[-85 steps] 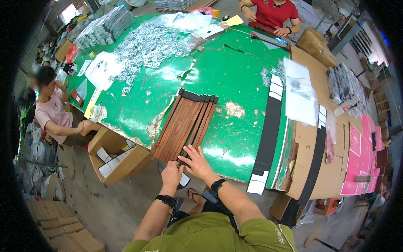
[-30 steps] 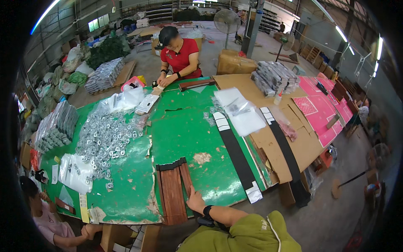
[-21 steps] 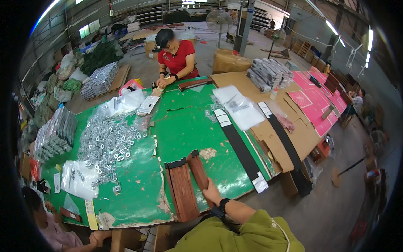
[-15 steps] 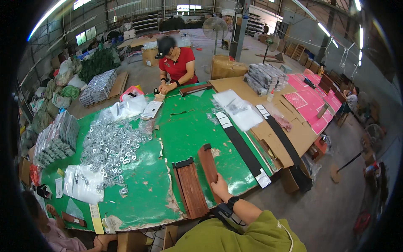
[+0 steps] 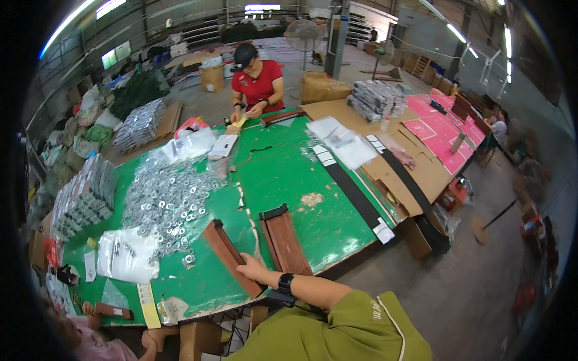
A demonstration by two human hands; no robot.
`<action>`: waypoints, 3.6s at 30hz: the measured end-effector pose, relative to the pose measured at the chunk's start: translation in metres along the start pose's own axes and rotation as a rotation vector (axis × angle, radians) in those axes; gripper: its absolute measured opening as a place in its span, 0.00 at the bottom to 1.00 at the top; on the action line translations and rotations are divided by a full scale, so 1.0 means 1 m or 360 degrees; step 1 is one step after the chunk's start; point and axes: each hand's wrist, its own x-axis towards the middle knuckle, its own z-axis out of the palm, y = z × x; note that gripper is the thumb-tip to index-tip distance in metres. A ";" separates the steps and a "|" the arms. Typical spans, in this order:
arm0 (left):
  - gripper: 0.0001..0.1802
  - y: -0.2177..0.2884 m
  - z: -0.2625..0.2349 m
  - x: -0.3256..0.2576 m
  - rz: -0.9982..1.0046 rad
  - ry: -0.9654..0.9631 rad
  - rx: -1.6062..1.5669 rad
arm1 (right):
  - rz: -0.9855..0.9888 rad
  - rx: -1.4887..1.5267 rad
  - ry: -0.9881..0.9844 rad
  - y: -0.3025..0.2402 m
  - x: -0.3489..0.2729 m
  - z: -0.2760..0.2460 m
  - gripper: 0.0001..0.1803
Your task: Assembling a set of wooden slats by attaching plastic end caps and sliding them into a frame.
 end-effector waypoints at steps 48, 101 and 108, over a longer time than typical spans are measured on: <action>0.13 0.419 -0.090 -0.093 0.0266 0.0411 -0.1395 | -0.0193 0.0053 -0.1162 -0.038 -0.066 -0.075 0.28; 0.17 0.422 -0.044 -0.151 0.0430 0.0708 -0.1431 | -0.1718 -0.0503 -0.0925 -0.017 -0.093 -0.049 0.11; 0.16 0.437 -0.037 -0.155 0.0240 0.0801 -0.1085 | -0.0677 -0.0121 -0.1092 0.017 -0.076 -0.057 0.07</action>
